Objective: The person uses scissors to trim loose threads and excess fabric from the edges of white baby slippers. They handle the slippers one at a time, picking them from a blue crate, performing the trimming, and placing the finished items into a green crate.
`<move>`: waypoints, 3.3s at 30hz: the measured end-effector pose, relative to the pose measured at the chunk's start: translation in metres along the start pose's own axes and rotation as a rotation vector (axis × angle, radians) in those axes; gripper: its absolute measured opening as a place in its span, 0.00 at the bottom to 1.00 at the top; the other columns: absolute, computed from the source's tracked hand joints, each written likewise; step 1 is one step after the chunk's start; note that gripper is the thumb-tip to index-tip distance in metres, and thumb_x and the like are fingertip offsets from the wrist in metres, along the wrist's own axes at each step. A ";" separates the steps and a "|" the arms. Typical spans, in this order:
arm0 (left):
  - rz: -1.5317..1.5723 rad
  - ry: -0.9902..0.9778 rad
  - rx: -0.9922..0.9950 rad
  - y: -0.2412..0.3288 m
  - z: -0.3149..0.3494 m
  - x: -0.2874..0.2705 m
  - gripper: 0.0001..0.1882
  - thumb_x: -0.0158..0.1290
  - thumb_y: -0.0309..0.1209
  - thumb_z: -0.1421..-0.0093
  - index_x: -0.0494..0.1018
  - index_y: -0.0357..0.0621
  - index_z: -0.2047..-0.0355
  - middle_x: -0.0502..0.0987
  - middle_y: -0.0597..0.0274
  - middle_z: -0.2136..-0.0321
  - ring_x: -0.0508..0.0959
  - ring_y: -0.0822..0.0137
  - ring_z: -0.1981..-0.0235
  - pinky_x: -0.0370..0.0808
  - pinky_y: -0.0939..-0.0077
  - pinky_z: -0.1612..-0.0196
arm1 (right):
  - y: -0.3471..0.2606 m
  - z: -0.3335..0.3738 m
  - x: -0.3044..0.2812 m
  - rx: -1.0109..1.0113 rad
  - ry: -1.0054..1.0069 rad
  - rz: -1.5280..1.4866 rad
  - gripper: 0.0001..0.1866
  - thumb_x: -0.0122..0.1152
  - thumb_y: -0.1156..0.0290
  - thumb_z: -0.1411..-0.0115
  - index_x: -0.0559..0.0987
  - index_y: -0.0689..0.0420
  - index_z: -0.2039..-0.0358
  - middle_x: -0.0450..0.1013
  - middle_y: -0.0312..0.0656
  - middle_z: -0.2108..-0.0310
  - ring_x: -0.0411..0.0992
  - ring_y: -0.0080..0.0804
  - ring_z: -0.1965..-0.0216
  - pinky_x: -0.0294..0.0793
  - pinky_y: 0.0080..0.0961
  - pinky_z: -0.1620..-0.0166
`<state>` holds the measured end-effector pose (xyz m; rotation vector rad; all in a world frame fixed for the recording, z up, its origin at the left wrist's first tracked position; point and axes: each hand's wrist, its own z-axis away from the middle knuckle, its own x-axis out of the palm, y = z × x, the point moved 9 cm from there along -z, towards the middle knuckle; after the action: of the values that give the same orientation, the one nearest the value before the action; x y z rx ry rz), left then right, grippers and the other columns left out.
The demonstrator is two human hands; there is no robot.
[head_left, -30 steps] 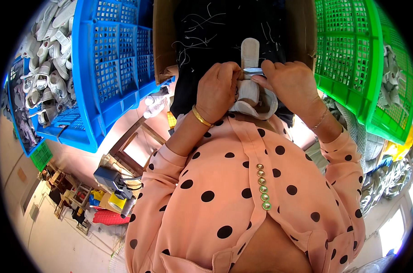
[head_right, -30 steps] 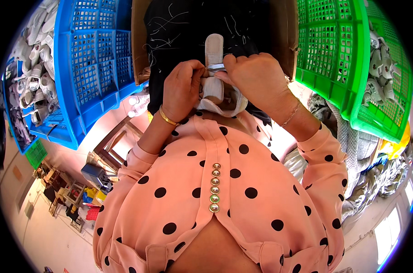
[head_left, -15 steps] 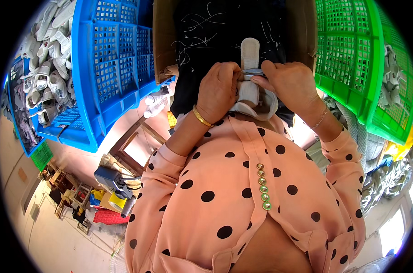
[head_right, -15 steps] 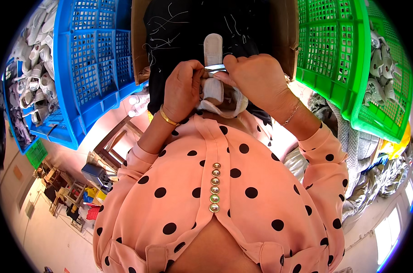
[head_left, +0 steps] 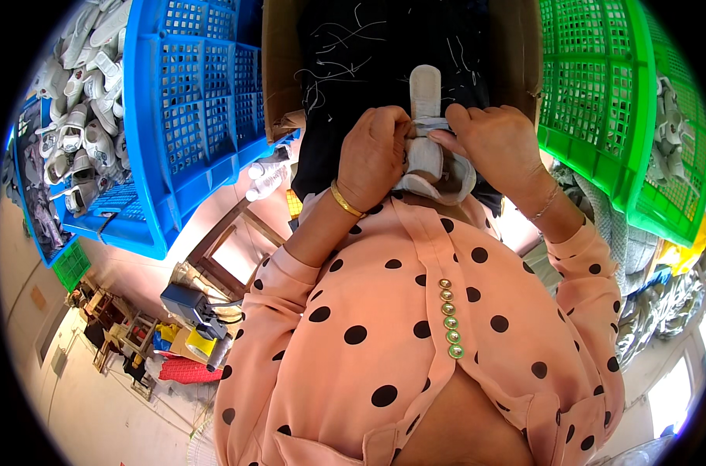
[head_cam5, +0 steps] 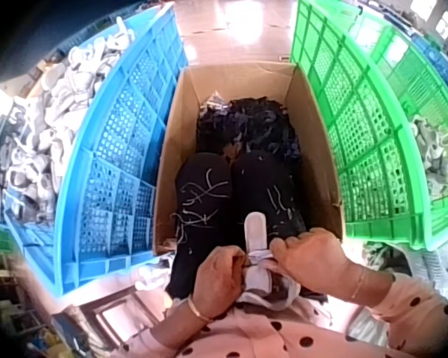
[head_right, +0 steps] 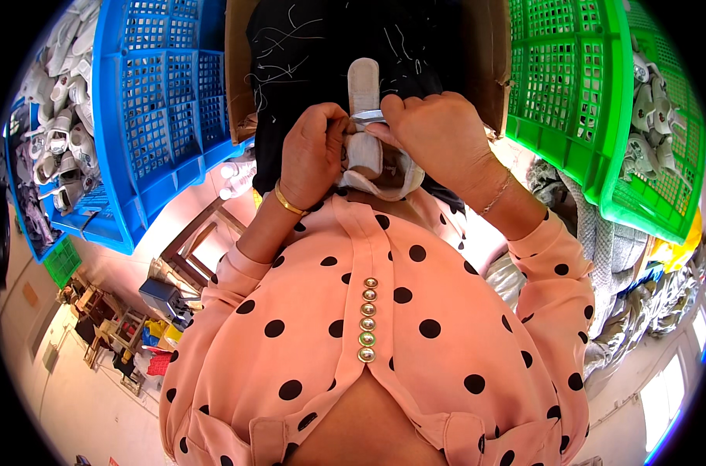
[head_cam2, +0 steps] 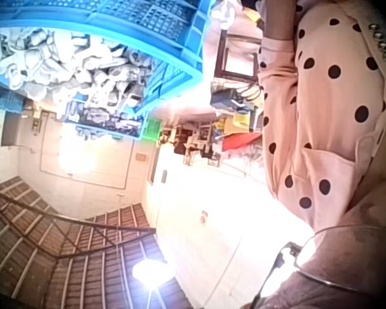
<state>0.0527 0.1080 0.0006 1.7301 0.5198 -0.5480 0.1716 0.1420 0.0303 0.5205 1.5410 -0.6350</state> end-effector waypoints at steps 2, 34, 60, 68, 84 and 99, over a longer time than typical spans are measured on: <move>0.037 -0.009 -0.047 -0.005 0.001 0.000 0.07 0.54 0.22 0.39 0.69 0.39 0.61 0.76 0.56 0.72 0.77 0.60 0.74 0.74 0.72 0.70 | -0.001 0.000 0.001 0.007 0.008 0.003 0.21 0.57 0.47 0.41 0.71 0.52 0.78 0.68 0.33 0.88 0.71 0.29 0.85 0.68 0.23 0.78; -0.057 0.000 0.050 0.011 -0.002 -0.010 0.06 0.59 0.24 0.46 0.76 0.41 0.66 0.79 0.59 0.73 0.78 0.61 0.75 0.76 0.72 0.71 | 0.002 0.000 -0.001 0.008 -0.036 -0.056 0.21 0.57 0.48 0.41 0.72 0.54 0.77 0.70 0.36 0.87 0.72 0.32 0.84 0.69 0.25 0.79; 0.136 0.077 -0.236 -0.010 0.012 -0.013 0.04 0.52 0.23 0.37 0.69 0.39 0.63 0.80 0.57 0.73 0.81 0.63 0.73 0.77 0.76 0.69 | 0.027 -0.001 0.022 0.336 -0.122 -0.501 0.22 0.60 0.51 0.40 0.73 0.60 0.73 0.72 0.44 0.83 0.73 0.39 0.80 0.70 0.31 0.75; 0.442 0.106 -0.346 -0.030 0.017 -0.023 0.07 0.49 0.24 0.34 0.69 0.38 0.57 0.80 0.56 0.63 0.82 0.66 0.66 0.78 0.78 0.64 | 0.025 -0.004 0.059 0.568 -0.159 -1.178 0.20 0.61 0.58 0.38 0.77 0.66 0.61 0.70 0.42 0.80 0.68 0.22 0.77 0.70 0.21 0.70; 0.008 0.046 0.118 0.058 -0.022 -0.066 0.09 0.63 0.25 0.53 0.76 0.41 0.71 0.79 0.59 0.71 0.76 0.58 0.75 0.75 0.71 0.71 | 0.003 -0.025 -0.049 0.269 0.211 -1.272 0.20 0.72 0.62 0.48 0.75 0.60 0.63 0.69 0.32 0.79 0.65 0.13 0.79 0.68 0.12 0.73; 0.005 0.110 0.156 0.079 -0.010 -0.073 0.08 0.61 0.25 0.48 0.74 0.42 0.69 0.78 0.58 0.70 0.75 0.57 0.68 0.71 0.69 0.65 | -0.007 -0.016 -0.004 0.391 -0.179 -2.044 0.17 0.47 0.64 0.38 0.77 0.63 0.58 0.62 0.27 0.83 0.53 0.11 0.83 0.51 0.11 0.78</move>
<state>0.0436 0.0967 0.1075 1.9180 0.5627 -0.5026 0.1551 0.1476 0.0356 -1.1057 1.3011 -2.3941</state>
